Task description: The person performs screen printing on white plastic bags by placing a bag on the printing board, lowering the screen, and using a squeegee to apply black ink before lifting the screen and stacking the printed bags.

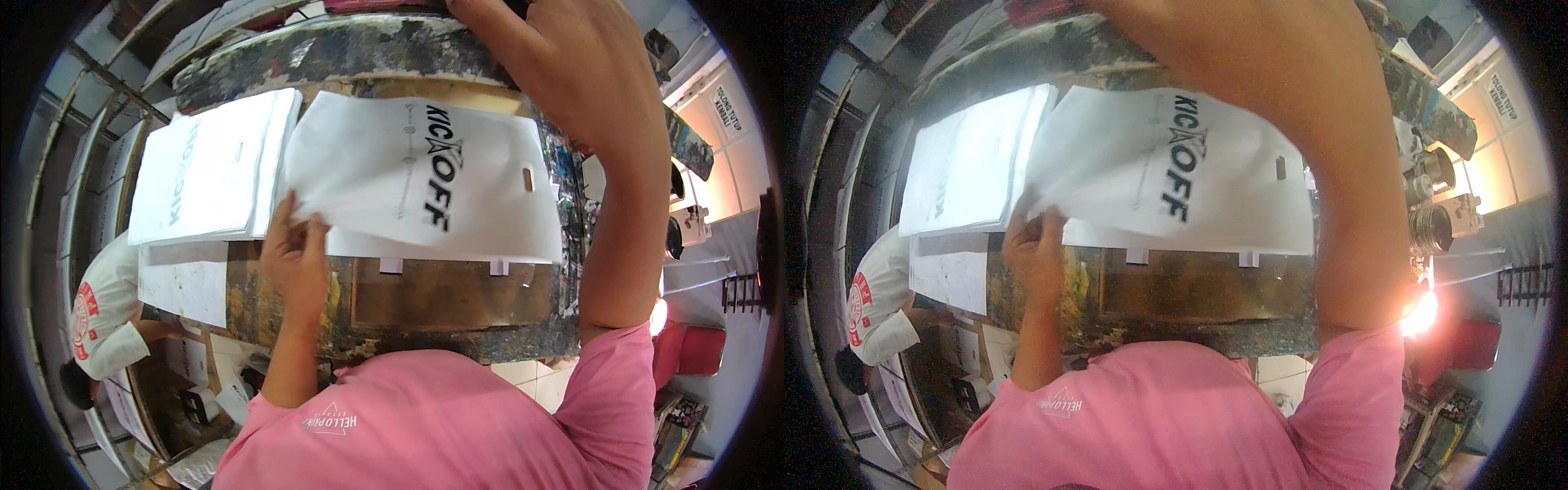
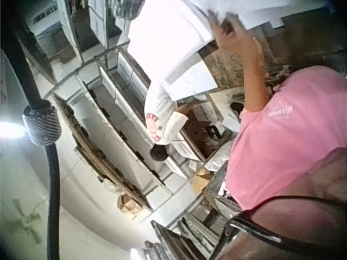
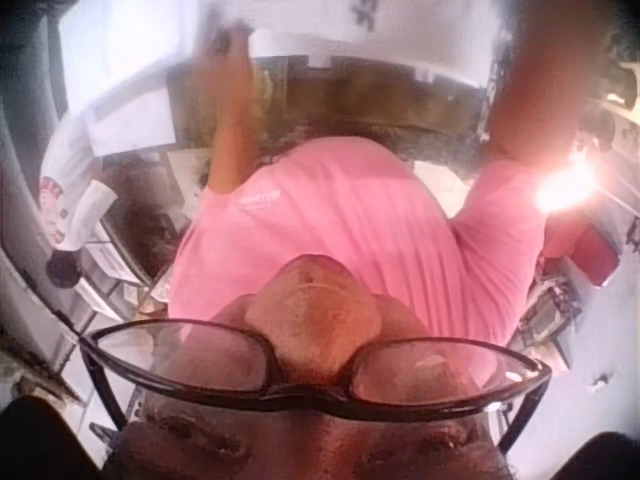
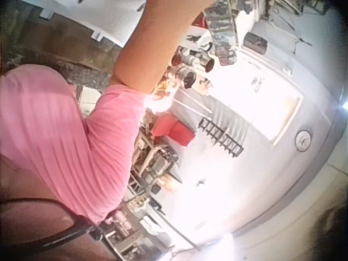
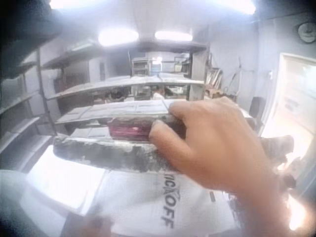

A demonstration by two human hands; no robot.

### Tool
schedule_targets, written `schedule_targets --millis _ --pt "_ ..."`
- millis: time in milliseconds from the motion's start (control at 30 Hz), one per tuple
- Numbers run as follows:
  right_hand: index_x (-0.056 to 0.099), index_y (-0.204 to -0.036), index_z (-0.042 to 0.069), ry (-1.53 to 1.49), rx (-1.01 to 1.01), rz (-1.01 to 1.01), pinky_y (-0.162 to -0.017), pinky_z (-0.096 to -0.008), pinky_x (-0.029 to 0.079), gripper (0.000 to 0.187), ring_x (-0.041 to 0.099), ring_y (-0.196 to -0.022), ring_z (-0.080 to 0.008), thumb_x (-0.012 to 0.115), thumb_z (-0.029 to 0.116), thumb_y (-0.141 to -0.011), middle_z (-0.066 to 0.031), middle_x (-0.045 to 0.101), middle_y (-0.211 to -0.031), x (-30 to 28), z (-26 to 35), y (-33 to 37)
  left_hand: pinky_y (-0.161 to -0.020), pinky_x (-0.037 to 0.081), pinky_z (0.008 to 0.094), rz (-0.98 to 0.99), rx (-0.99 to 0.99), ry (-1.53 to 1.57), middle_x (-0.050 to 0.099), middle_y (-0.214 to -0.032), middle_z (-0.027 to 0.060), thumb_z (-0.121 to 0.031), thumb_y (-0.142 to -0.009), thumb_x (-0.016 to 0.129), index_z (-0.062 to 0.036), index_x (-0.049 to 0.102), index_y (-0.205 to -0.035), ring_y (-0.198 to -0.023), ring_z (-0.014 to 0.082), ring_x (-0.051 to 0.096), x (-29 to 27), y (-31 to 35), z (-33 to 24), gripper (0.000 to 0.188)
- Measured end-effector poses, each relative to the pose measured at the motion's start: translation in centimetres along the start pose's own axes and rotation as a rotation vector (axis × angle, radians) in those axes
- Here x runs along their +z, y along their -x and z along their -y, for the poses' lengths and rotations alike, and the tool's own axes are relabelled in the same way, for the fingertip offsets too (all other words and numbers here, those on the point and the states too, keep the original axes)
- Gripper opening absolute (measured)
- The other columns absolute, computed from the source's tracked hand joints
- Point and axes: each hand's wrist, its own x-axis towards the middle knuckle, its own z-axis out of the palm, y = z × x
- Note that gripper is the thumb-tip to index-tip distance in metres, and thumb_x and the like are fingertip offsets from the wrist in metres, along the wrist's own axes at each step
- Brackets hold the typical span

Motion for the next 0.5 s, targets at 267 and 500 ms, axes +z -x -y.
schedule_targets --millis 267,500 --pt "0.061 -0.070 -0.001 0.175 -0.012 -0.197 -0.070 -0.0413 0.047 0.038 0.055 -0.062 -0.0275 0.053 0.033 -0.087 -0.0148 0.056 -0.061 0.0 2.8 1.6 -0.071 0.057 0.0238 -0.040 0.022 -0.084 0.067 -0.115 0.0106 -0.002 -0.090 0.070 0.0076 0.053 -0.140 -0.089 0.0117 0.066 -17.7 -9.1 0.3 0.054" --pt "0.064 -0.072 -0.003 0.185 -0.116 -0.187 -0.060 -0.0409 0.049 0.037 0.059 -0.055 -0.0235 0.054 0.029 -0.088 -0.0147 0.062 -0.062 -1.7 3.2 4.8 -0.055 0.040 0.0146 0.037 -0.130 -0.119 0.065 -0.106 0.0005 0.002 -0.083 0.059 -0.0012 0.051 -0.146 -0.069 0.0019 0.054 -34.2 -19.8 5.3 0.063"
